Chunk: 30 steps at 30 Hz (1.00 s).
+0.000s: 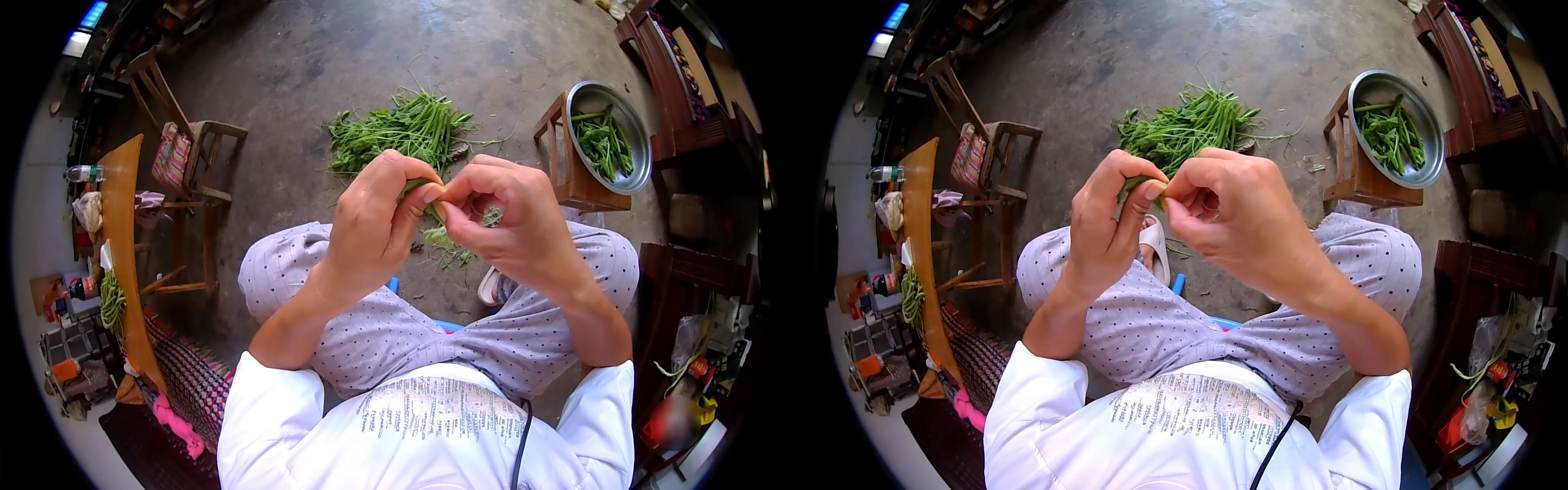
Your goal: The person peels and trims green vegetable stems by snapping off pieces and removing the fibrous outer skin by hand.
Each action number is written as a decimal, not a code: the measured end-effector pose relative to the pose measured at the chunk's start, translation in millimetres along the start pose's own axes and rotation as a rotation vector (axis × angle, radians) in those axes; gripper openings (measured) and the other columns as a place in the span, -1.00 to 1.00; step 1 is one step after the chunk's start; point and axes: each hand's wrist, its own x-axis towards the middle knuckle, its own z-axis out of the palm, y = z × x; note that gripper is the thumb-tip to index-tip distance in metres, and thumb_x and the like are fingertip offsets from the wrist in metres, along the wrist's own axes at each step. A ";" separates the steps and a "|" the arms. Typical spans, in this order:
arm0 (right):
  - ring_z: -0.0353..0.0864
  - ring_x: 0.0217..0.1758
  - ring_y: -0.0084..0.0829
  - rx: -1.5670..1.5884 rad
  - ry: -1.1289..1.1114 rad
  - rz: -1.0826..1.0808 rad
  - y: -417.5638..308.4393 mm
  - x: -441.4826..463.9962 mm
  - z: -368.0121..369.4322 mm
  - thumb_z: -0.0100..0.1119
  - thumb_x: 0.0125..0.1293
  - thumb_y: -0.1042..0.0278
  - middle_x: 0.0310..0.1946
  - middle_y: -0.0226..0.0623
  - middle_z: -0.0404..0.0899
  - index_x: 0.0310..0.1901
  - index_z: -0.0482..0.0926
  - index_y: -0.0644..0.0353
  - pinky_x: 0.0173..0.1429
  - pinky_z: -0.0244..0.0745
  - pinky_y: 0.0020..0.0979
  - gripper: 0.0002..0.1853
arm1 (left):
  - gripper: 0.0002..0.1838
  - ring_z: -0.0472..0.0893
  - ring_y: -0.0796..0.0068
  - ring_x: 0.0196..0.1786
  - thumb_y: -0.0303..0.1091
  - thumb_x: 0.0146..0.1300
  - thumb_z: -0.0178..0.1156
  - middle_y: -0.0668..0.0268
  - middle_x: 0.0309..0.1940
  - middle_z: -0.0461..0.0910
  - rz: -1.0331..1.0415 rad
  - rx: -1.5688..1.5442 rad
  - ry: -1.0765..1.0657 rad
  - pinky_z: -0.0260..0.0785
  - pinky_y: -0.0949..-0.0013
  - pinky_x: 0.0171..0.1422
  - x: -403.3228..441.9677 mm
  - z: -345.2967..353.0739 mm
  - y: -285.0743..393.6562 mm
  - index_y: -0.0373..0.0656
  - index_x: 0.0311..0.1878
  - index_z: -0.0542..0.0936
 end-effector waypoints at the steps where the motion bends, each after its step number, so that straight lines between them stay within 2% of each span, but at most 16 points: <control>1: 0.58 -0.49 -0.51 0.000 0.001 0.000 -0.6 -0.2 -0.2 0.27 0.14 0.54 -0.49 -0.23 0.58 -0.34 0.65 0.39 -0.36 0.50 -0.49 -0.91 | -0.92 0.50 0.20 -0.40 -0.54 0.27 0.20 0.18 -0.41 0.48 0.001 0.000 -0.001 0.34 0.27 -0.32 0.0 0.0 0.2 -0.23 -0.22 0.50; 19: 0.58 -0.46 -0.48 0.040 0.019 0.033 -2.1 -3.4 3.5 0.20 0.20 0.52 -0.44 -0.20 0.55 -0.28 0.57 0.39 -0.32 0.51 -0.46 -0.89 | -0.90 0.48 0.33 -0.38 -0.59 0.26 0.19 0.23 -0.38 0.50 0.076 -0.062 0.088 0.34 0.37 -0.31 0.3 1.6 -3.6 -0.22 -0.20 0.50; 24: 0.59 -0.45 -0.35 -0.055 0.094 -0.067 -2.3 -6.2 6.7 0.19 0.22 0.53 -0.43 -0.16 0.54 -0.28 0.53 0.37 -0.32 0.51 -0.40 -0.90 | -0.92 0.47 0.36 -0.37 -0.60 0.28 0.15 0.25 -0.38 0.49 0.127 -0.057 0.134 0.34 0.40 -0.28 0.1 4.7 -5.7 -0.23 -0.20 0.49; 27: 0.58 -0.41 -0.32 -0.050 0.198 -0.041 -0.1 -2.5 2.4 0.18 0.22 0.53 -0.41 -0.14 0.54 -0.27 0.53 0.37 -0.30 0.50 -0.41 -0.91 | -0.93 0.47 0.42 -0.35 -0.60 0.30 0.13 0.27 -0.38 0.49 0.147 -0.058 0.210 0.33 0.44 -0.25 0.4 -0.1 -2.1 -0.22 -0.20 0.48; 30: 0.57 -0.35 -0.41 -0.029 0.180 -0.124 0.8 -0.6 -1.8 0.13 0.28 0.55 -0.38 -0.18 0.53 -0.26 0.51 0.36 -0.26 0.48 -0.45 -0.94 | -0.96 0.45 0.49 -0.35 -0.57 0.34 0.11 0.29 -0.38 0.49 0.125 -0.112 0.217 0.32 0.48 -0.23 2.0 0.6 -6.8 -0.22 -0.20 0.47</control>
